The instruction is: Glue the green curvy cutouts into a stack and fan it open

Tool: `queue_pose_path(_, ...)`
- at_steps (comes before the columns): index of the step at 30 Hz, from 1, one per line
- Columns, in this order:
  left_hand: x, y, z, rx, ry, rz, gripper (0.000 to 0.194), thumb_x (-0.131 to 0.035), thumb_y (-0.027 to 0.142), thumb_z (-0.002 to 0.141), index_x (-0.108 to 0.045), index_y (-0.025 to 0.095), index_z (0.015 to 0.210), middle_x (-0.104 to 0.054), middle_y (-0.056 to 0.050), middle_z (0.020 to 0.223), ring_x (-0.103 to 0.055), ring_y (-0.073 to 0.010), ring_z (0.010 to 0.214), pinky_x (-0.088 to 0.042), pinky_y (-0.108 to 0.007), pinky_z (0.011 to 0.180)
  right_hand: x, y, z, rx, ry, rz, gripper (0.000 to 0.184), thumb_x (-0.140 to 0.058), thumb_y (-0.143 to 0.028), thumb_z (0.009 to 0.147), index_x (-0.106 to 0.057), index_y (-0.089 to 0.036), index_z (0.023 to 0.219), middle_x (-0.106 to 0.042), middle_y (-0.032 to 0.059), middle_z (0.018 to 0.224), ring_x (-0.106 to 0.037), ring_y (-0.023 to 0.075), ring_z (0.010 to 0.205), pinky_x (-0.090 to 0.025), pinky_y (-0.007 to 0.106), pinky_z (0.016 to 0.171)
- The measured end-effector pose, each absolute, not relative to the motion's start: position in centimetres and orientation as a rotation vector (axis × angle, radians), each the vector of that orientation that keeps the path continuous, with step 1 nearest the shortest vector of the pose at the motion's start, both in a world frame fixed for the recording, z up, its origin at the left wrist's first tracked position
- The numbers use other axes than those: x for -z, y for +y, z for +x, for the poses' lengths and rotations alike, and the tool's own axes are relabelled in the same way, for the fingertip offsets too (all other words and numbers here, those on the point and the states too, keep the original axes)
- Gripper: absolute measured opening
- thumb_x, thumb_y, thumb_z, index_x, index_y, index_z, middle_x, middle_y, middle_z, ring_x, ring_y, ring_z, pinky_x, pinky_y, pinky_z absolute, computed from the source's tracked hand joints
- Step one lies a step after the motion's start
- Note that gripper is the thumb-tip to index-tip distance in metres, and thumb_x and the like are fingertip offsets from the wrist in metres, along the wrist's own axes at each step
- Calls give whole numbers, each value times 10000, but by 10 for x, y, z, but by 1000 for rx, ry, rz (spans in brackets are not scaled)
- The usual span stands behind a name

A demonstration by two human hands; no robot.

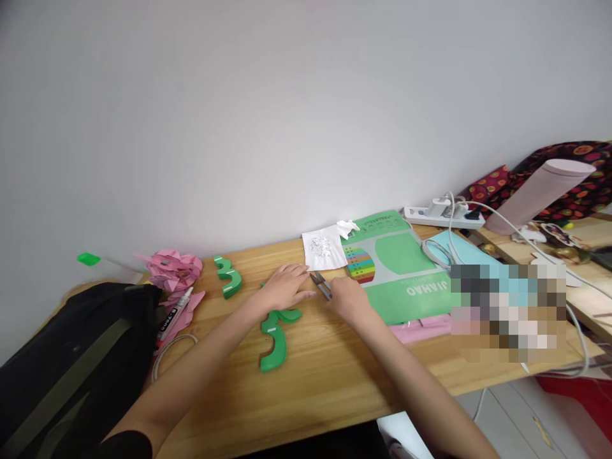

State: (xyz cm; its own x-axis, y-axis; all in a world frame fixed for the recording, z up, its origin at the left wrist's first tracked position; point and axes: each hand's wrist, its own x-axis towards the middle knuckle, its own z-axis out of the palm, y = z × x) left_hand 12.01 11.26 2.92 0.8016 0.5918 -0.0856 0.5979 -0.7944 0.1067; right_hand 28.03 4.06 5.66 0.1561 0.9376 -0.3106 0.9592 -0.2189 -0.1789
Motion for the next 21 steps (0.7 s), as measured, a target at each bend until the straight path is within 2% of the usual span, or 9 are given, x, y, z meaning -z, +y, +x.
queue_pose_path(8,-30,111,117,88,918,2860,428,-456,477,948,-604,144,1173,-536,-122,1377,-479,-272,1276,-339,-419,1080,-76,48,300,498,1818,2412,251,-623,-251,752,-697,-99,937,-714,155,912,-667,253,888,-393,264,632)
queue_pose_path(16,-31,110,116,60,903,2861,427,-476,470,940,-618,136,1166,-548,-131,1362,-497,-278,1257,-352,-417,1072,-65,68,306,421,1749,2508,244,-592,-241,769,-705,-94,928,-705,165,949,-660,250,901,-406,263,647)
queue_pose_path(21,-44,109,103,-74,944,2846,374,-483,440,942,-602,196,1200,-561,-102,1346,-515,-250,1237,-380,-404,1051,-59,67,307,382,1711,2561,273,-572,-211,790,-690,-79,998,-688,184,1041,-650,264,972,-437,275,719)
